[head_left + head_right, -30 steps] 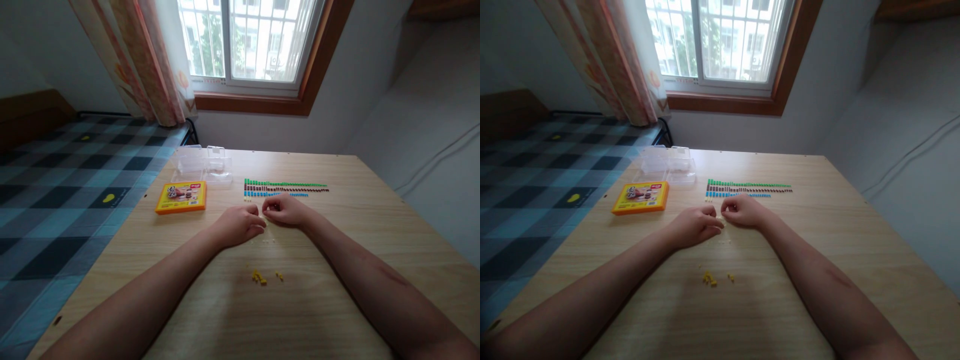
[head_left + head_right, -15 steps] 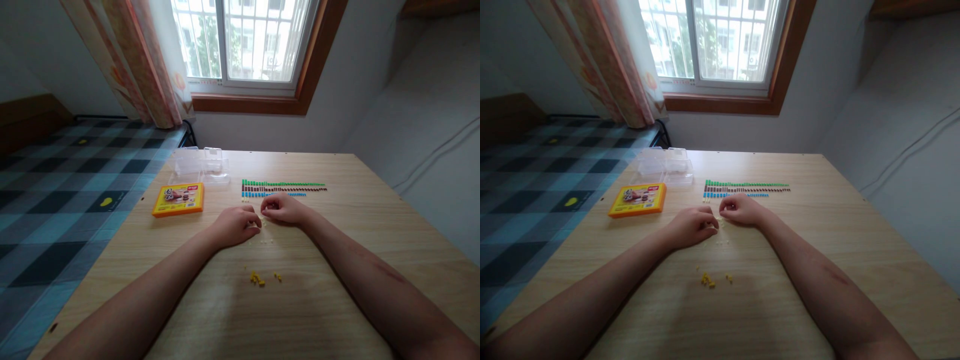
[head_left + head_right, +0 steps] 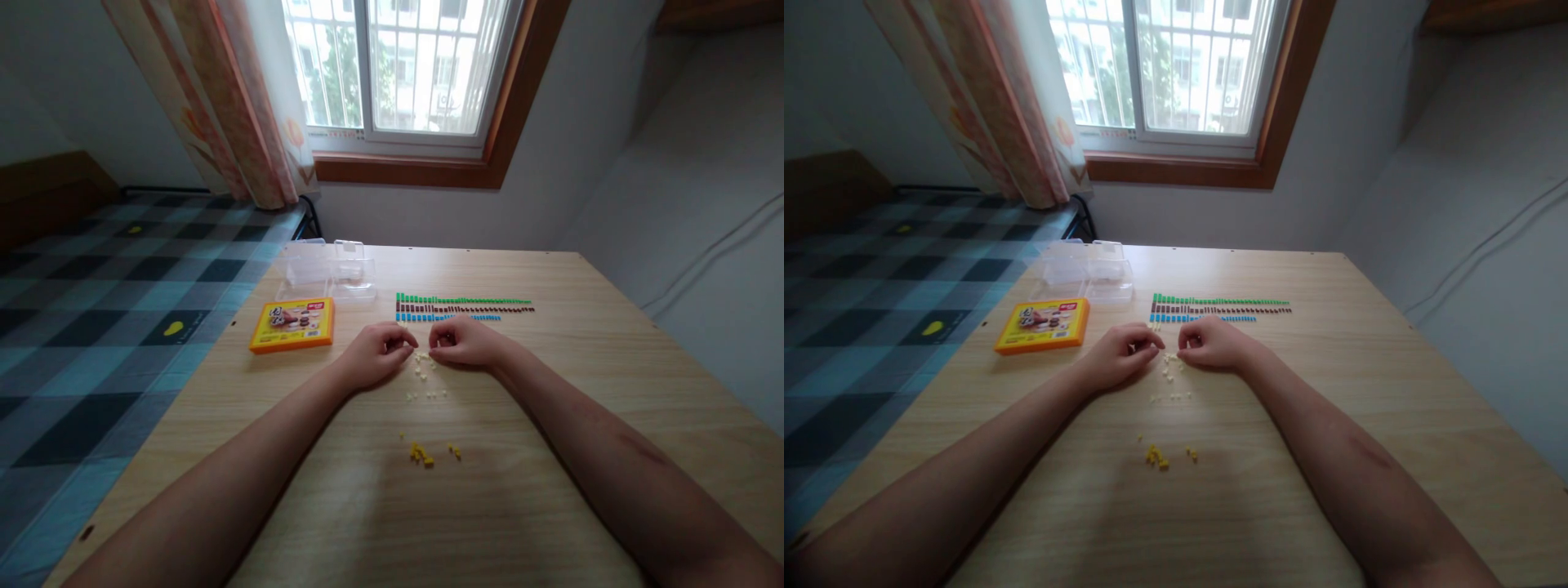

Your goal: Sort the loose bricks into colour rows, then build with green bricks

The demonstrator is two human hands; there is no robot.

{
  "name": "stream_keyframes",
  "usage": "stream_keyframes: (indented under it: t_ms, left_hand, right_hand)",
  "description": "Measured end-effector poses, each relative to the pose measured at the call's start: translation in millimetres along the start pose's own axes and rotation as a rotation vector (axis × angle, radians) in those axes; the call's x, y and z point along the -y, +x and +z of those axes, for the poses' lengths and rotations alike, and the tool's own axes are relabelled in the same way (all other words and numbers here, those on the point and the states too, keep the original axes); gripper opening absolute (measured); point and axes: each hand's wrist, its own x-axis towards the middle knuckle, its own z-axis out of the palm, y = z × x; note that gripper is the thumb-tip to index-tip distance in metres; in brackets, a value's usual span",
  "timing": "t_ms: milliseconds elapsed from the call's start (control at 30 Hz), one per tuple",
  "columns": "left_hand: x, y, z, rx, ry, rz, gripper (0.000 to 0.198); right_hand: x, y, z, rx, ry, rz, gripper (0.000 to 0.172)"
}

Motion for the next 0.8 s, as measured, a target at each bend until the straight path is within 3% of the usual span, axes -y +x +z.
stream_keyframes:
  t_ms: [233, 533, 800]
  left_hand:
    - [1, 0, 0.5, -0.042, -0.020, 0.018, 0.018]
    - [6, 1, 0.7, -0.142, 0.018, 0.022, 0.016]
    - [15, 4, 0.7, -0.280, 0.072, -0.064, 0.019]
  right_hand:
    - [0, 1, 2, -0.041, -0.071, 0.003, 0.014]
    - [0, 4, 15, -0.273, -0.153, -0.068, 0.015]
    - [7, 3, 17, -0.234, -0.247, -0.002, 0.009]
